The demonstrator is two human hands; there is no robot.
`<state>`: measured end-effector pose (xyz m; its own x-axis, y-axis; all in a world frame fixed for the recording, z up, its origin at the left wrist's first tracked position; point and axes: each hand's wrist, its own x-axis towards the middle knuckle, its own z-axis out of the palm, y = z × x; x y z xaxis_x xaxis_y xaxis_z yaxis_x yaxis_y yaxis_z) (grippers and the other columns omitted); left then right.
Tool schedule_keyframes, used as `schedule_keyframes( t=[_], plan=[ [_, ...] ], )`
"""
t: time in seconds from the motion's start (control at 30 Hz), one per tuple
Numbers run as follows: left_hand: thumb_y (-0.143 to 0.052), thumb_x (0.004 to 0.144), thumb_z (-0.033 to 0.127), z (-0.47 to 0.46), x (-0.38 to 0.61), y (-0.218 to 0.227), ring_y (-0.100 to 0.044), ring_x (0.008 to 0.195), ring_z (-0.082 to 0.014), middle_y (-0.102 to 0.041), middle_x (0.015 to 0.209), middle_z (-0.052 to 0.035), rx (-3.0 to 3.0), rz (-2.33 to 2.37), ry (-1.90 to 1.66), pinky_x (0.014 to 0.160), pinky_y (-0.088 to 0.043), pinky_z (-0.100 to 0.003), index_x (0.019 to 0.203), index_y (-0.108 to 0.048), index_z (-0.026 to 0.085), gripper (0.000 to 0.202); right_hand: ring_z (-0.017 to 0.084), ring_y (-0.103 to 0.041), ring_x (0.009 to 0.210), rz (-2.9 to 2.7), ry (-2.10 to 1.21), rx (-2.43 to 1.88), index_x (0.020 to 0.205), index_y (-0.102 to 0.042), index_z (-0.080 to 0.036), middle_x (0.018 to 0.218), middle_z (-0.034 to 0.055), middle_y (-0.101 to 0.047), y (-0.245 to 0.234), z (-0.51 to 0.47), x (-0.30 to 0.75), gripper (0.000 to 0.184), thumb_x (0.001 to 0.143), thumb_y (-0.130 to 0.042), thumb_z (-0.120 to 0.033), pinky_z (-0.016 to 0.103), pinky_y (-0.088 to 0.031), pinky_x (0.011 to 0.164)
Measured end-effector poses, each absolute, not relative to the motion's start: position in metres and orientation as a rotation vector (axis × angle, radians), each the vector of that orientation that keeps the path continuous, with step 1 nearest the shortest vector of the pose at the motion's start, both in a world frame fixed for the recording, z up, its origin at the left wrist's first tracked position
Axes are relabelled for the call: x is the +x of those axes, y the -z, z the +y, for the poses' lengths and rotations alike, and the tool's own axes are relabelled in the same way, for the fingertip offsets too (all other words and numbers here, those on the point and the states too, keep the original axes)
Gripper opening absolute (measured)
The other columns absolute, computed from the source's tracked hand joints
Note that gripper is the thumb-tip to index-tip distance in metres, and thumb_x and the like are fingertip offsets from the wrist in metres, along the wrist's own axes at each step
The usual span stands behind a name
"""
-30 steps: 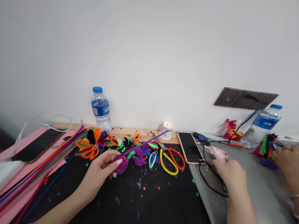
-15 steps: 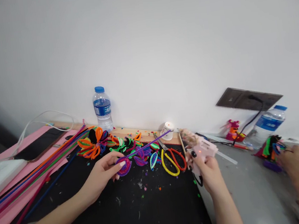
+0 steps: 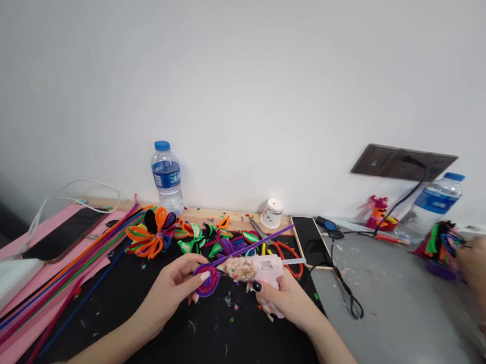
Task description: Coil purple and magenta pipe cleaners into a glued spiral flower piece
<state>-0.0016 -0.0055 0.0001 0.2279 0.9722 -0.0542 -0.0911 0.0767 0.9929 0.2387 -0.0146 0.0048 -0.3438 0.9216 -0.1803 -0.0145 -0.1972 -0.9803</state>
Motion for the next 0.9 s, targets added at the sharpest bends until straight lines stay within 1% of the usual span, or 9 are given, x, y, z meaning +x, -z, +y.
schedule_keyframes(
  t=[0.27, 0.4, 0.73, 0.9],
  plan=[
    [-0.064, 0.076, 0.034, -0.006, 0.001, 0.0, -0.05, 0.043, -0.0056, -0.058, 0.069, 0.0024, 1.185, 0.988, -1.03, 0.041, -0.038, -0.017, 0.093, -0.057, 0.016, 0.026, 0.005, -0.034, 0.036, -1.357, -1.635, -1.1, 0.083, -0.053, -0.017, 0.049, -0.0072, -0.042, -0.001, -0.014, 0.236, 0.036, 0.073, -0.066, -0.05, 0.016, -0.029, 0.033],
    [-0.064, 0.077, 0.033, -0.006, 0.001, 0.001, -0.049, 0.043, -0.0051, -0.058, 0.07, 0.0027, 1.195, 0.983, -1.027, 0.041, -0.038, -0.017, 0.093, -0.056, 0.016, 0.025, 0.005, -0.034, 0.037, -1.377, -1.618, -1.127, 0.081, -0.051, -0.018, 0.049, -0.0077, -0.041, 0.002, -0.014, 0.236, 0.036, 0.075, -0.064, -0.051, 0.016, -0.031, 0.034],
    [-0.063, 0.077, 0.033, -0.006, 0.001, 0.0, -0.049, 0.043, -0.005, -0.058, 0.069, 0.0032, 1.195, 0.998, -1.018, 0.041, -0.037, -0.017, 0.095, -0.056, 0.016, 0.025, 0.006, -0.034, 0.037, -1.39, -1.615, -1.161, 0.098, -0.047, -0.016, 0.049, -0.0097, -0.041, 0.008, -0.013, 0.238, 0.04, 0.076, -0.063, -0.046, 0.017, -0.031, 0.034],
    [-0.063, 0.078, 0.032, -0.005, 0.001, 0.001, -0.049, 0.043, -0.0052, -0.059, 0.07, 0.0029, 1.2, 0.984, -1.017, 0.042, -0.038, -0.017, 0.095, -0.056, 0.016, 0.024, 0.006, -0.035, 0.038, -1.406, -1.609, -1.169, 0.099, -0.047, -0.016, 0.049, -0.0096, -0.041, 0.008, -0.013, 0.238, 0.04, 0.077, -0.062, -0.046, 0.017, -0.031, 0.035]
  ],
)
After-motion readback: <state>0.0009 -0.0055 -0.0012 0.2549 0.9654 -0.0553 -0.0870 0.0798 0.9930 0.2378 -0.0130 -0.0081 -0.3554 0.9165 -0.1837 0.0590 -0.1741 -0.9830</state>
